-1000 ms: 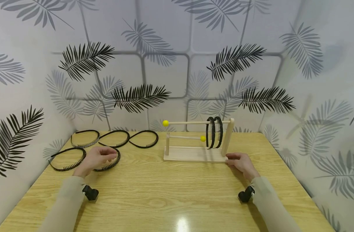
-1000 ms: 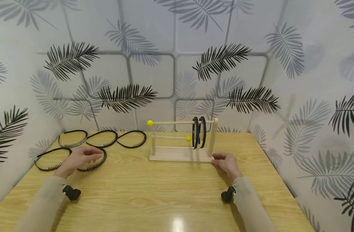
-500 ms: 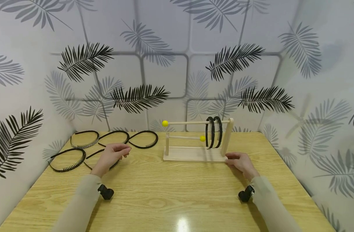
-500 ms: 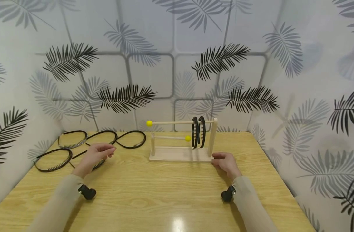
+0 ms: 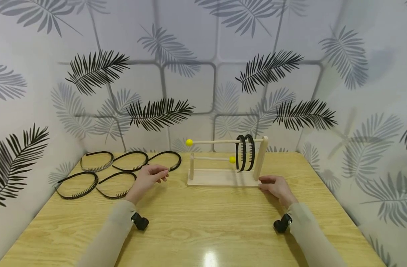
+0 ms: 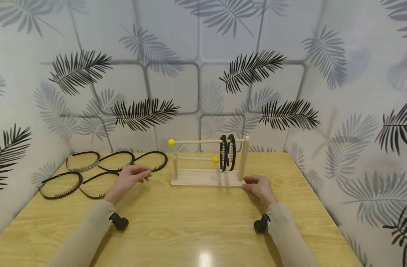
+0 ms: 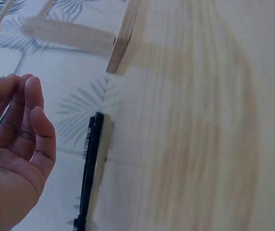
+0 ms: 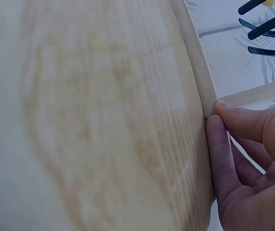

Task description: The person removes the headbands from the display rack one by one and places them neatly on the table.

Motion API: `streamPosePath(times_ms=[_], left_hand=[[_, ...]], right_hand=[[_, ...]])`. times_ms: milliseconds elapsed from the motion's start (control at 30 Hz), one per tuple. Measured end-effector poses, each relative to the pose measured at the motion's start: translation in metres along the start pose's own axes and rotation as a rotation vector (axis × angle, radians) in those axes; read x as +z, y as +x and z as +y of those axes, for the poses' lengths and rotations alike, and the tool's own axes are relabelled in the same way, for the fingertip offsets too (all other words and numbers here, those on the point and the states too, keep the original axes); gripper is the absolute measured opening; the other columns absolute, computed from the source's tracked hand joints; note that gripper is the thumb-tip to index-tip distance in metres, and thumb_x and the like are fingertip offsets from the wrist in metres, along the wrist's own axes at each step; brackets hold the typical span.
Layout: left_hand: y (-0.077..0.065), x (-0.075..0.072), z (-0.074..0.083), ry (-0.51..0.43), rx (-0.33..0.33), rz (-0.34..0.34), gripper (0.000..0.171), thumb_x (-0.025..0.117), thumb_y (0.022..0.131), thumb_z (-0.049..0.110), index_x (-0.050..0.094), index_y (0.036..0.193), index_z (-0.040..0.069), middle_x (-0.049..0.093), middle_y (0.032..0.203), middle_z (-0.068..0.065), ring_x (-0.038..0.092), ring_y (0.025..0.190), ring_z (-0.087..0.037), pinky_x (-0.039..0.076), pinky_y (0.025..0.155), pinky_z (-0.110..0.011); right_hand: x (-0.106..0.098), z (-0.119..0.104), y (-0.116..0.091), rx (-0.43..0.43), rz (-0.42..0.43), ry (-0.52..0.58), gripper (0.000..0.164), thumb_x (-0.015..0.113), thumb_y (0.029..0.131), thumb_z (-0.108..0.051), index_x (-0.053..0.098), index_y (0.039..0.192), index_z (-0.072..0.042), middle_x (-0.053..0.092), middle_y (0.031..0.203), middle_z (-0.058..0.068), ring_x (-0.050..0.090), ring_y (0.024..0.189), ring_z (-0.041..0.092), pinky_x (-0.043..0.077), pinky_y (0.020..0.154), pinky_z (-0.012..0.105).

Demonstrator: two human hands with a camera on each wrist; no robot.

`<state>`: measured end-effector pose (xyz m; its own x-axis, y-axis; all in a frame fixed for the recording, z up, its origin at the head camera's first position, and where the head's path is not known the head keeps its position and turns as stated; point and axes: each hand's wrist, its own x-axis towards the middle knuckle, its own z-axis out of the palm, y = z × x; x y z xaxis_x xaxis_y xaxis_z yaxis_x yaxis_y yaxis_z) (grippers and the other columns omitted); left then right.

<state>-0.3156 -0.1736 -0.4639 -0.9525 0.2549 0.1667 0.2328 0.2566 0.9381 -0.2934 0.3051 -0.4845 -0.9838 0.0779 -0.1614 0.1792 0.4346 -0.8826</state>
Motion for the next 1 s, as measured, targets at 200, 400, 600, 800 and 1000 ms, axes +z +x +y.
streamPosePath(times_ms=[200,400,600,800,1000], left_hand=[[0.009,0.019,0.003,-0.047,0.010,0.014,0.034,0.063,0.097,0.027,0.068,0.118,0.001,0.070,0.104,-0.019,0.066,0.084,-0.017,0.054,0.081,-0.045],[0.019,0.034,0.006,-0.080,0.012,0.022,0.028,0.065,0.096,0.028,0.071,0.113,0.005,0.071,0.094,-0.007,0.065,0.081,-0.015,0.054,0.080,-0.045],[0.021,0.044,0.011,-0.101,0.008,0.050,0.025,0.065,0.096,0.023,0.071,0.111,0.004,0.071,0.095,-0.014,0.065,0.078,-0.015,0.054,0.079,-0.047],[0.023,0.056,0.018,-0.102,0.024,0.069,0.027,0.064,0.097,0.022,0.070,0.113,0.001,0.070,0.096,-0.019,0.064,0.076,-0.014,0.053,0.073,-0.036],[0.028,0.073,0.021,-0.121,0.042,0.068,0.027,0.064,0.097,0.018,0.069,0.112,-0.004,0.068,0.096,-0.026,0.063,0.073,-0.017,0.052,0.067,-0.031]], right_hand=[[0.002,0.000,0.001,0.013,0.007,0.002,0.042,0.068,0.092,-0.012,0.061,0.132,-0.001,0.058,0.134,0.021,0.059,0.109,0.020,0.054,0.080,0.023],[0.003,-0.002,0.000,0.001,0.002,-0.001,0.043,0.069,0.092,-0.013,0.060,0.132,0.000,0.057,0.135,0.022,0.057,0.115,0.024,0.054,0.083,0.024],[0.003,-0.001,-0.001,0.006,-0.005,-0.007,0.043,0.068,0.093,-0.013,0.060,0.132,0.000,0.058,0.134,0.022,0.059,0.109,0.021,0.054,0.081,0.024],[0.001,0.000,-0.001,-0.001,0.002,0.013,0.043,0.067,0.093,-0.012,0.059,0.133,0.001,0.057,0.135,0.023,0.061,0.102,0.015,0.055,0.080,0.024],[0.001,0.000,0.000,0.007,0.003,0.012,0.043,0.067,0.093,-0.012,0.059,0.133,0.000,0.057,0.134,0.022,0.061,0.099,0.013,0.054,0.079,0.022]])
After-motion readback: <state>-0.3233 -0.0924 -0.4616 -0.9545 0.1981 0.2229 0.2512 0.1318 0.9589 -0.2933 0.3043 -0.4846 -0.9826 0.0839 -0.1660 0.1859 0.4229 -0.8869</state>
